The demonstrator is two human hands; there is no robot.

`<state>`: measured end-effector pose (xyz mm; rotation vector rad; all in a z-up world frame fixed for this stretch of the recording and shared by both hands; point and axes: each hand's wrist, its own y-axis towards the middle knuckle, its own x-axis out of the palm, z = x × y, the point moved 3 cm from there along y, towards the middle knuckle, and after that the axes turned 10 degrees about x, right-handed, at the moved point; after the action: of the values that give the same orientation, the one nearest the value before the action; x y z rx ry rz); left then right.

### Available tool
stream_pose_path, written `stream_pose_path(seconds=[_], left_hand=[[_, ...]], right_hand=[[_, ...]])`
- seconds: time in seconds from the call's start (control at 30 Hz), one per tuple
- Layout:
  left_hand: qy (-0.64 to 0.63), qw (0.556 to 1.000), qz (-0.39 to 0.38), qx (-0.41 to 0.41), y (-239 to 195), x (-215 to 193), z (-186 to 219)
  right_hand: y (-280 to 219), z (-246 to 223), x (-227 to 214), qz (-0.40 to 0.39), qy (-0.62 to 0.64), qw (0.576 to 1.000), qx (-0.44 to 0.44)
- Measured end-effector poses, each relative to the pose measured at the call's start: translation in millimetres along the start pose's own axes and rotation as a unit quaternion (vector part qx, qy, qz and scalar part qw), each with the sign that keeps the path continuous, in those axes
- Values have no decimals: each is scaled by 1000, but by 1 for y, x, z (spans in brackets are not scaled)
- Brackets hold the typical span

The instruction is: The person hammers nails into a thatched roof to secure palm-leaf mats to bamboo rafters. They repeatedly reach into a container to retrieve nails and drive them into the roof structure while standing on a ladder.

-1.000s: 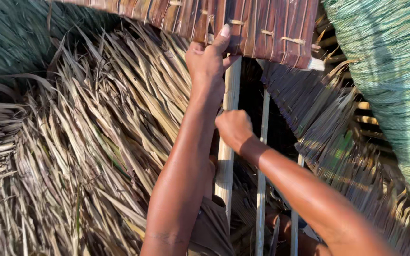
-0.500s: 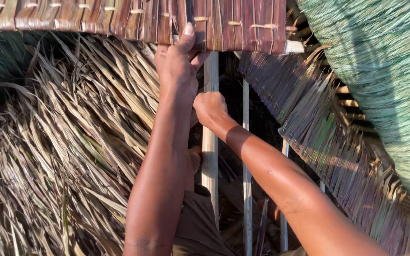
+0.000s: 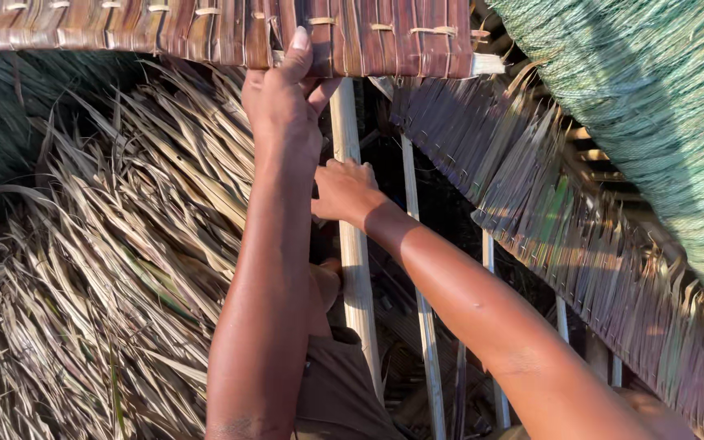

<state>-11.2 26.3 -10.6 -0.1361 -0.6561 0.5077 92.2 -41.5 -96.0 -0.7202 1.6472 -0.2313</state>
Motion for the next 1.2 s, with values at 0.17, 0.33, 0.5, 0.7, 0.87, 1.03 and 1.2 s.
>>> stream_pose_path(seconds=[0.17,0.33,0.5,0.7,0.87,1.03,1.2], left_hand=[[19,1000,-1,6,-6,17,5],[61,998,-3,-2,-33,50,-32],[79,995,-62,-6,-71,82,-75],[71,957,-213,-184,-202,112,-121],[73,945,-225,-228,-357,134,-155],[97,927,-280,-231,-448,148,-165],[148,915,-289,-238,-503,162,-175]], right_hand=[[-39,77,-47,-6,346,931,120],[-99,166,8,-28,455,867,202],[-196,204,50,-36,462,856,229],[-332,238,50,103,730,626,253],[-447,255,63,210,863,412,203],[-516,276,76,234,933,249,117],[-561,292,84,252,942,209,76]])
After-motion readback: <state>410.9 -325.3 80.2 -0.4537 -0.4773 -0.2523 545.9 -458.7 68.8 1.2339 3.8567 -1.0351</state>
